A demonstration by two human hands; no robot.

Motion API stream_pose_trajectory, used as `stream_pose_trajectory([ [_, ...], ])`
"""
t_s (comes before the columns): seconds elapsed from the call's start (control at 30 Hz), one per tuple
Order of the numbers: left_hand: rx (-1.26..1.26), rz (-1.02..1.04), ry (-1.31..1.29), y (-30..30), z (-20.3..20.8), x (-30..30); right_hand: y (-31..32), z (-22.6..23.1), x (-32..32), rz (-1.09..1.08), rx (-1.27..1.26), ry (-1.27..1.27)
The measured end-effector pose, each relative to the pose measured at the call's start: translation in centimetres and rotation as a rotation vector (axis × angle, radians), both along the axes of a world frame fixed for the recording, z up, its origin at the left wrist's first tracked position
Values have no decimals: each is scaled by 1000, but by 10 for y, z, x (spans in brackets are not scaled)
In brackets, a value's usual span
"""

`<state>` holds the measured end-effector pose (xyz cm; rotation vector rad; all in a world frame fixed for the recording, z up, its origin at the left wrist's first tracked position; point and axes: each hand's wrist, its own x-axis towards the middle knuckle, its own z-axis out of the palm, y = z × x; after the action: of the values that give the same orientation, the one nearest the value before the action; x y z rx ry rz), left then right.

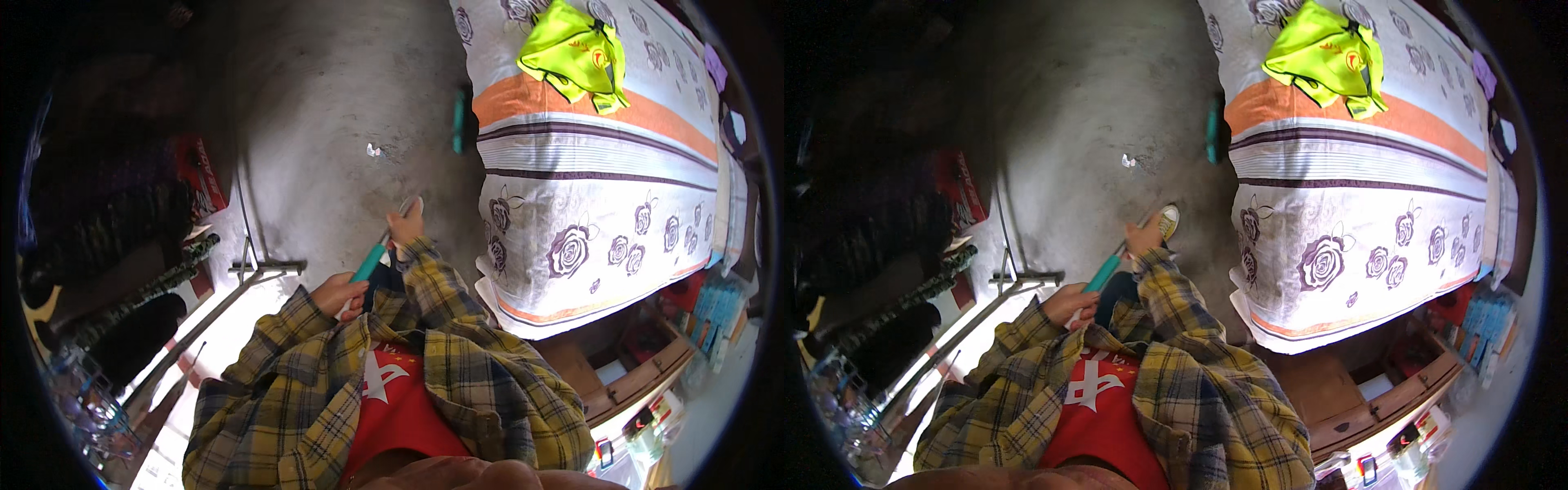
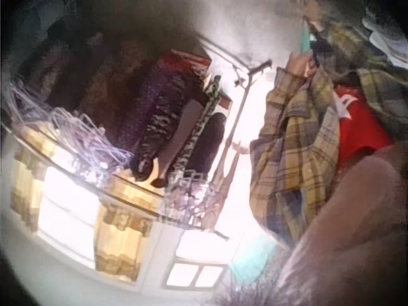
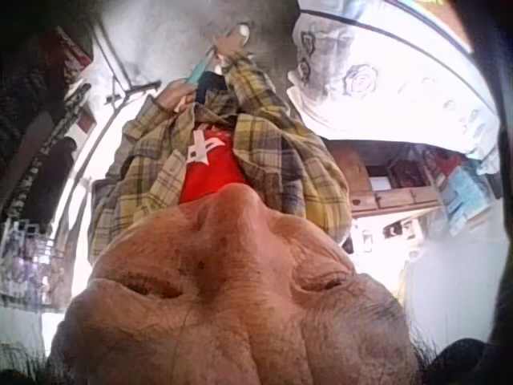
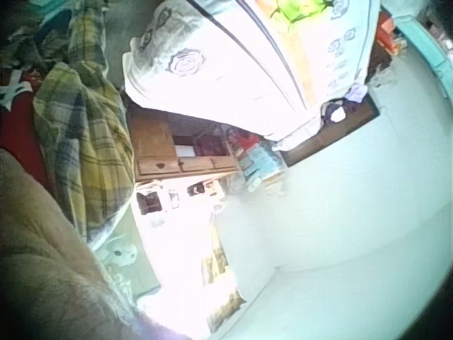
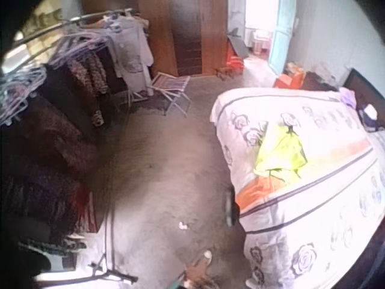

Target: The person sweeps a concrete floor with a long-handled broom, moving debris toward a doorway. The person navigates around a bed, a clothes rack, and stacked boxes while sweeping.

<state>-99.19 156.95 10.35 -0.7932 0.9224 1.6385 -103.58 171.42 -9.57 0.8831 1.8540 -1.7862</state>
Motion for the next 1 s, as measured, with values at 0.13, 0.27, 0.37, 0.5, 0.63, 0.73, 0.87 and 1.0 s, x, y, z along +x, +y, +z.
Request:
stream_pose_trajectory([
  [0.13,120,163,-258,5,-25,29,27,-1,36,37,-236,-297],
  [0.27,-140,55,-130,4,-29,85,13,-12,74,304,-258,-286],
  [0.37,-258,46,28,12,-29,147,-3,-16,96,505,-240,-233],
  [0.5,-543,244,257,66,-52,224,-11,9,121,730,-282,-115],
  [0.63,-599,813,384,122,-61,268,-6,69,158,735,-446,-94],
  [0.73,-713,587,281,142,-42,267,2,97,169,812,-539,-325],
  [0.87,-486,693,581,150,0,266,13,96,177,982,-743,-678],
  [1.0,-347,877,732,155,8,266,14,83,197,1081,-755,-1102],
])
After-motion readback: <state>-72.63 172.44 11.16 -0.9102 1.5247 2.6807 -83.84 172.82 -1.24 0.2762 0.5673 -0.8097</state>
